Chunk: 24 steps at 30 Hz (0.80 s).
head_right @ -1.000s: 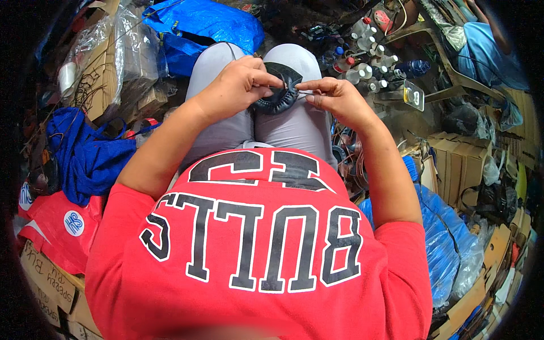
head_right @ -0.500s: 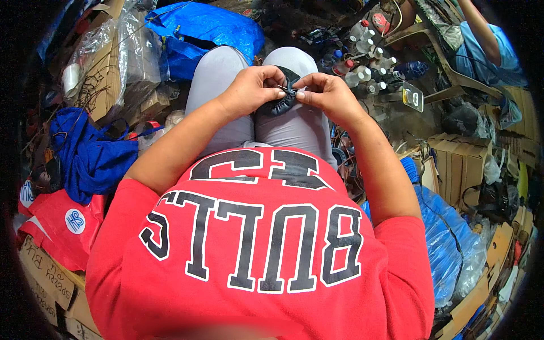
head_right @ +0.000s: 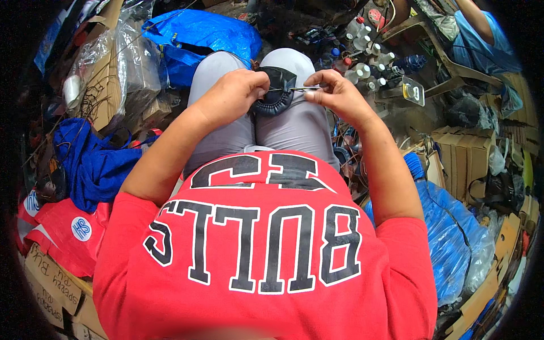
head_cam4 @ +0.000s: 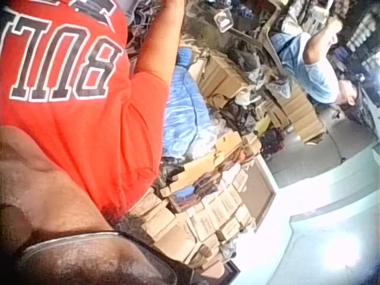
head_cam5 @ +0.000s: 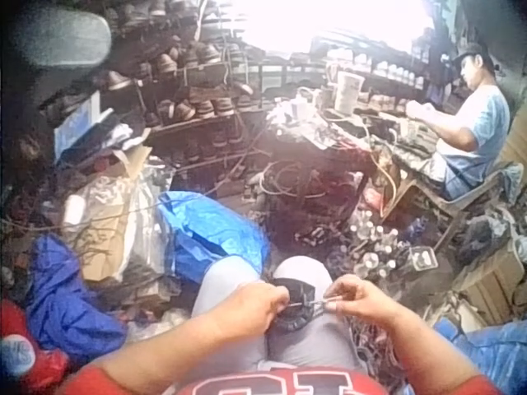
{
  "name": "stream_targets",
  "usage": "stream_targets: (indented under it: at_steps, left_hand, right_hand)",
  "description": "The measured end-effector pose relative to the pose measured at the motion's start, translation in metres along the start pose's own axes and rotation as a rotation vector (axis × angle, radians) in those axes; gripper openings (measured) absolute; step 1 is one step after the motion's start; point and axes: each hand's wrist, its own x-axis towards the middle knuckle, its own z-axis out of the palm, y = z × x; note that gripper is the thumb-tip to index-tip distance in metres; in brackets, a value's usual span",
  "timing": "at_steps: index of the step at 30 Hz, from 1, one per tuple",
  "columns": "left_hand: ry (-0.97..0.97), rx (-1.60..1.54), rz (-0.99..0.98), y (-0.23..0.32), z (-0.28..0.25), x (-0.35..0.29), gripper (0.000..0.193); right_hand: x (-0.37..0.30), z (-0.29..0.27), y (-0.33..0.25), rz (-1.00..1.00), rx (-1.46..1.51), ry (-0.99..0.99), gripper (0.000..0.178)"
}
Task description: Hand-stitching or lacing a leather shoe component using a needle and thread.
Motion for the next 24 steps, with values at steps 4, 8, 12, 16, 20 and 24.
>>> stream_targets:
  at_steps: [4, 8, 12, 16, 20, 24]
  left_hand:
    - [-0.104, -0.157, -0.198, 0.008, 0.002, 0.009, 0.01]
    - [-0.061, -0.082, -0.008, 0.004, 0.004, 0.014, 0.012]
    - [-0.127, 0.038, 0.1, 0.011, 0.0, 0.018, 0.01]
    - [-0.111, 0.044, 0.102, 0.011, 0.004, 0.021, 0.007]
    - [-0.089, 0.043, 0.065, 0.004, 0.005, 0.013, 0.007]
    - [-0.098, 0.023, 0.114, 0.0, 0.003, 0.015, 0.008]
  right_hand:
    - [-0.012, -0.001, 0.016, -0.057, -0.32, 0.11, 0.018]
    - [-0.037, -0.007, -0.012, -0.011, -0.056, 0.083, 0.012]
    - [-0.003, -0.026, -0.038, -0.258, -0.576, 0.262, 0.015]
    - [0.019, -0.033, -0.028, -0.267, -1.101, 0.41, 0.016]
    - [0.006, 0.006, -0.073, -0.304, -1.091, 0.006, 0.015]
    - [0.017, 0.033, -0.066, -0.38, -1.386, -0.146, 0.01]
